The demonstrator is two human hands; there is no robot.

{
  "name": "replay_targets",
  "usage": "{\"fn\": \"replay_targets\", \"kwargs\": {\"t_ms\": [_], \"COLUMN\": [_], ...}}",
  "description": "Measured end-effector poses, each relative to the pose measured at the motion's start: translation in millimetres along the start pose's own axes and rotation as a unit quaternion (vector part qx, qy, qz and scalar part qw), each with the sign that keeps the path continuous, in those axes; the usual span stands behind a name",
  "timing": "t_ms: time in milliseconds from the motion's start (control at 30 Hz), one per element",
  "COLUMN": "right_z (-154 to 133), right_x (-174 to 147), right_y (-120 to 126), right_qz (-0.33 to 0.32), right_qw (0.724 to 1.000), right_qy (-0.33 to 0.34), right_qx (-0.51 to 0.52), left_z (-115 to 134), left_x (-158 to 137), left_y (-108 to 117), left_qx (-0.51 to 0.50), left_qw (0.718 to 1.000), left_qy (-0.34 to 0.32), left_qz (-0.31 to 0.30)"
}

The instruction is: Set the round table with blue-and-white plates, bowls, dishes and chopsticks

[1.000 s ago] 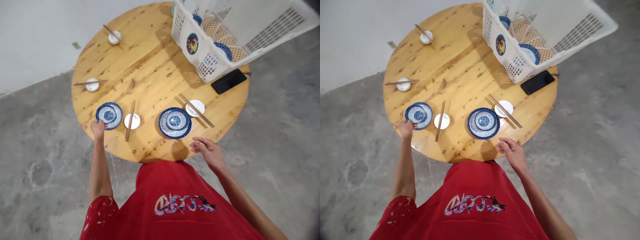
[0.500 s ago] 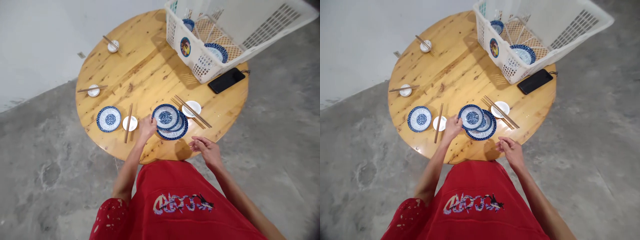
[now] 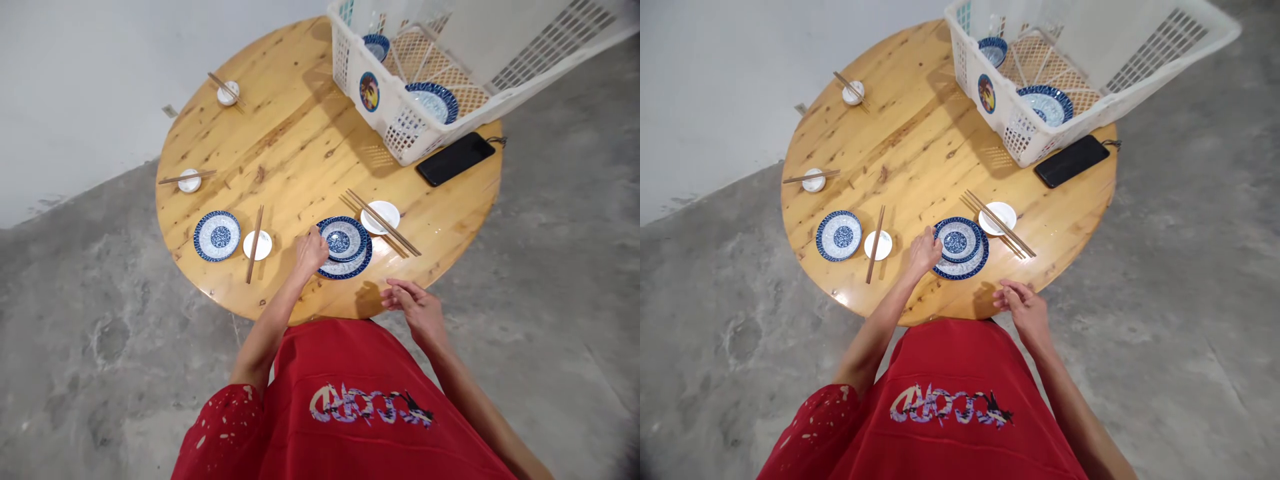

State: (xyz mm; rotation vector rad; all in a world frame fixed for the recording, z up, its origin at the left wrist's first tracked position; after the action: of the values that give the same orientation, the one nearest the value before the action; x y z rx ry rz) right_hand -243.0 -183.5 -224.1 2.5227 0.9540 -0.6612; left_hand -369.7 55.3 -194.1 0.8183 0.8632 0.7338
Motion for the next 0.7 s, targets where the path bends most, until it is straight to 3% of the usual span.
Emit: {"fn": "replay_targets", "kwargs": {"t_ms": [267,467,700], "right_z": [-19,-33,-40], "right_x": [18,39,69], "right_y": [-9,-33,-65], "right_qz": [-0.008,-0.024,-0.049], "right_qw": [0.999,0.997,0.99], "right_qy": [0.045,0.065,0.049], "right_qx": [-0.015,-0.026,-0.125], "left_z": [-2,-6,-12], "left_x": [2,2,11], "left_y": [-4,-10,-20], "left_qx": [0.016,0.024,-0.032], "left_qw": [1.0,1.0,0.999], "left_qy": [-0.001,0.009,0.007], "left_qz": [-0.009,-0.007,-0.027]}}
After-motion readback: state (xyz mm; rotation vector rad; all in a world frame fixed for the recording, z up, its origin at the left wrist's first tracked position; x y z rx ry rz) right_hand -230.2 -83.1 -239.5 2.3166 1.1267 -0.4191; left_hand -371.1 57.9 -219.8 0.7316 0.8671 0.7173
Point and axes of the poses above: each hand's wrist, its own x-axis towards the middle knuckle, its own y-axis out of the back of the hand, z = x × y, the point moved 5 cm from there along x, towards the middle knuckle, and after that the axes turned 3 degrees about z, right-handed, at the moved point
